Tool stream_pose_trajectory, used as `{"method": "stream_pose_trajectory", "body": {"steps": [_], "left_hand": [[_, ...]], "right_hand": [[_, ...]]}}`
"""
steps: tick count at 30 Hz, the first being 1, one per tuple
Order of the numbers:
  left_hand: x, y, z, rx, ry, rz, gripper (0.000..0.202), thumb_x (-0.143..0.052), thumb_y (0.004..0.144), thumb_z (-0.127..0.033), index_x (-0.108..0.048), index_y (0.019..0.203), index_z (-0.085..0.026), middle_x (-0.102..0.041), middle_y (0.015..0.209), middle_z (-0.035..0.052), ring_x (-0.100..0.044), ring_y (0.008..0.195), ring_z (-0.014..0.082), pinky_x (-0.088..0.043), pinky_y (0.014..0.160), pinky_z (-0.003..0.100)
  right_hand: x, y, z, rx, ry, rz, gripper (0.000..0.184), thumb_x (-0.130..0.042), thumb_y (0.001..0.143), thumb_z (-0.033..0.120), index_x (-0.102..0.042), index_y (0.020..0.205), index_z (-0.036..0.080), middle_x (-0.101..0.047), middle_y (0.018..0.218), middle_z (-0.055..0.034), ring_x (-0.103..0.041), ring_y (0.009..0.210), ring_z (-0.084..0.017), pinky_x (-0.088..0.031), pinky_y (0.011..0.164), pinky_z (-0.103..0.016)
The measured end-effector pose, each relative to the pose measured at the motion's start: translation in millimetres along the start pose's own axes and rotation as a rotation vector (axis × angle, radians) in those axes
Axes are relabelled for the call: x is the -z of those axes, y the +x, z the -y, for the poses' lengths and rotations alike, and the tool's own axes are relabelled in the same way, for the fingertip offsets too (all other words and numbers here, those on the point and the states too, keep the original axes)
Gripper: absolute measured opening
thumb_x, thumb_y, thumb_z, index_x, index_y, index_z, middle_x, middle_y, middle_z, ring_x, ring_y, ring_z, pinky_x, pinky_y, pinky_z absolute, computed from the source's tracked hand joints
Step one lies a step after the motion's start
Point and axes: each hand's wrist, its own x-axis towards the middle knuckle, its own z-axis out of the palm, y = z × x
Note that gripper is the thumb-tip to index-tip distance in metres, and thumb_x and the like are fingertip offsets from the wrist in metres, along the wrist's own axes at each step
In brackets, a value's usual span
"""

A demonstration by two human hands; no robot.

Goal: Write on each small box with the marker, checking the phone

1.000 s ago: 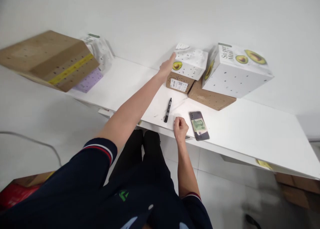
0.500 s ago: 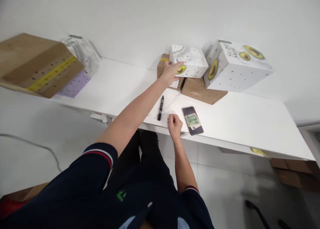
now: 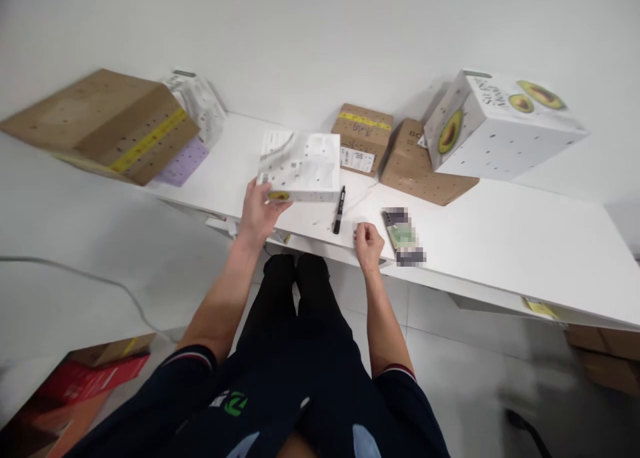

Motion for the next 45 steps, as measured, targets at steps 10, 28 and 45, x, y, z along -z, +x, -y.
{"method": "stream_pose_trajectory", "body": {"steps": [10, 28, 45], "left_hand": [[119.1, -53.3, 19.8, 0.073, 0.000, -0.263, 0.042, -0.074, 0.072, -0.032, -0.053, 0.108, -0.029, -0.069, 0.096, 0.0006, -0.069, 0.079, 0.0177, -0.058, 0.079, 0.036], [134.4, -40.8, 20.1, 0.081, 0.038, -0.225, 0.044, -0.078, 0.074, -0.041, -0.059, 0.110, -0.026, -0.071, 0.103, 0.0040, -0.070, 0.083, 0.0182, -0.059, 0.075, 0.033], [145.7, -44.9, 25.6, -0.320, 0.251, 0.202, 0.084, -0.092, 0.060, -0.044, -0.057, 0.136, -0.031, -0.050, 0.153, 0.0086, -0.041, 0.147, 0.0271, -0.033, 0.122, 0.042]], "right_hand": [[-5.3, -6.2, 12.0, 0.047, -0.027, -0.126, 0.026, -0.059, 0.081, 0.045, -0.062, 0.077, 0.019, -0.061, 0.061, 0.0037, -0.057, 0.052, -0.010, -0.045, 0.051, -0.022], [-7.2, -9.4, 21.4, 0.064, -0.042, -0.153, 0.027, -0.060, 0.080, 0.045, -0.061, 0.074, 0.019, -0.060, 0.060, 0.0037, -0.055, 0.050, -0.009, -0.045, 0.051, -0.023], [-70.2, -50.5, 70.3, 0.291, 0.152, 0.434, 0.061, -0.056, 0.090, 0.062, -0.055, 0.141, 0.027, -0.062, 0.139, -0.0086, -0.058, 0.128, -0.028, -0.047, 0.111, -0.049]]}}
